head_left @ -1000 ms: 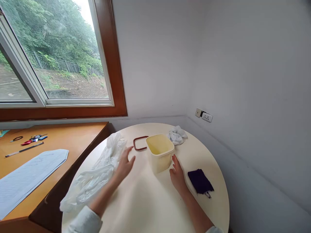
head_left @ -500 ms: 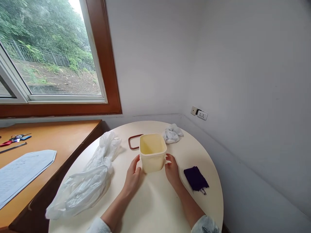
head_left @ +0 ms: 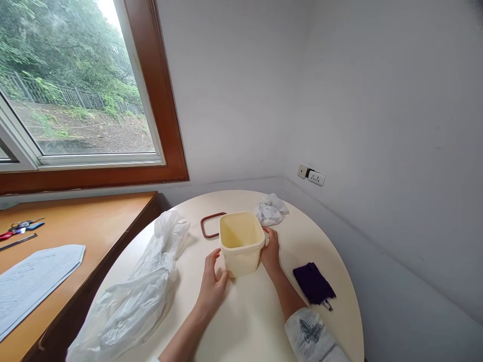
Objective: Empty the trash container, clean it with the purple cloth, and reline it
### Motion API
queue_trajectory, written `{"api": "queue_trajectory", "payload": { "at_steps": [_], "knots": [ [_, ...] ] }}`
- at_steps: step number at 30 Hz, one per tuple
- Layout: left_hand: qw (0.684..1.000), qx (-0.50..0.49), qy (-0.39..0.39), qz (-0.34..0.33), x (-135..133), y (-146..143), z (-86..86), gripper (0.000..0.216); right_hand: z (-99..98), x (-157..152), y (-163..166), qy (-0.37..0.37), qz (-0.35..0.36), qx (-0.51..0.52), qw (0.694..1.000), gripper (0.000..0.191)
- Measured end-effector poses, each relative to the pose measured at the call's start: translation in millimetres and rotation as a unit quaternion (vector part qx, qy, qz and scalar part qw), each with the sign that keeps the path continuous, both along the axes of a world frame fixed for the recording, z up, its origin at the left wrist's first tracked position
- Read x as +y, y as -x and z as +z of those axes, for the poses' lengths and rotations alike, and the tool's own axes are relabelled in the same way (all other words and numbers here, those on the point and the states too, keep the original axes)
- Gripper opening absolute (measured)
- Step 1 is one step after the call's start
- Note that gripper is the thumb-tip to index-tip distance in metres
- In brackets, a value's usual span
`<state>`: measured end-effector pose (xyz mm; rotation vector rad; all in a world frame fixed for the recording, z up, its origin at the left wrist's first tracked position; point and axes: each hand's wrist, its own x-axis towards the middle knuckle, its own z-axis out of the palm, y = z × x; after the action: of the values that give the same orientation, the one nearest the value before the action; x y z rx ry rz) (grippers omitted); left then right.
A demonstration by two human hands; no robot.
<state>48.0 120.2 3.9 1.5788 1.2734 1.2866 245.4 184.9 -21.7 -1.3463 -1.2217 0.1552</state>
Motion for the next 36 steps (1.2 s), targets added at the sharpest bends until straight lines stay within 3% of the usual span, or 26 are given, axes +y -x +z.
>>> {"api": "queue_trajectory", "payload": {
  "at_steps": [5, 16, 22, 28, 36],
  "knots": [
    [1.000, -0.010, -0.010, -0.010, -2.5, -1.0, 7.7, 0.043, -1.6, 1.4, 13.2, -0.020, 0.036, -0.035, 0.999, 0.030],
    [0.995, -0.025, -0.062, 0.067, -0.8, 5.4, 6.5, 0.031, 8.6, 20.6, 28.5, -0.009, 0.045, -0.095, 0.994, 0.026],
    [0.994, -0.010, -0.072, 0.083, -1.6, 6.0, 6.2, 0.025, 12.9, 47.1, 14.4, -0.014, -0.060, -0.170, 0.984, 0.037],
    [0.989, 0.023, -0.086, 0.117, 4.7, 6.4, 0.7, 0.032, 0.4, 78.2, -4.5, 0.002, -0.127, -0.210, 0.970, 0.050],
    [0.986, 0.020, -0.083, 0.140, 4.2, 5.1, -1.2, 0.046, -3.9, 86.1, -17.4, 0.059, -0.208, -0.223, 0.950, 0.051]
  ]
}}
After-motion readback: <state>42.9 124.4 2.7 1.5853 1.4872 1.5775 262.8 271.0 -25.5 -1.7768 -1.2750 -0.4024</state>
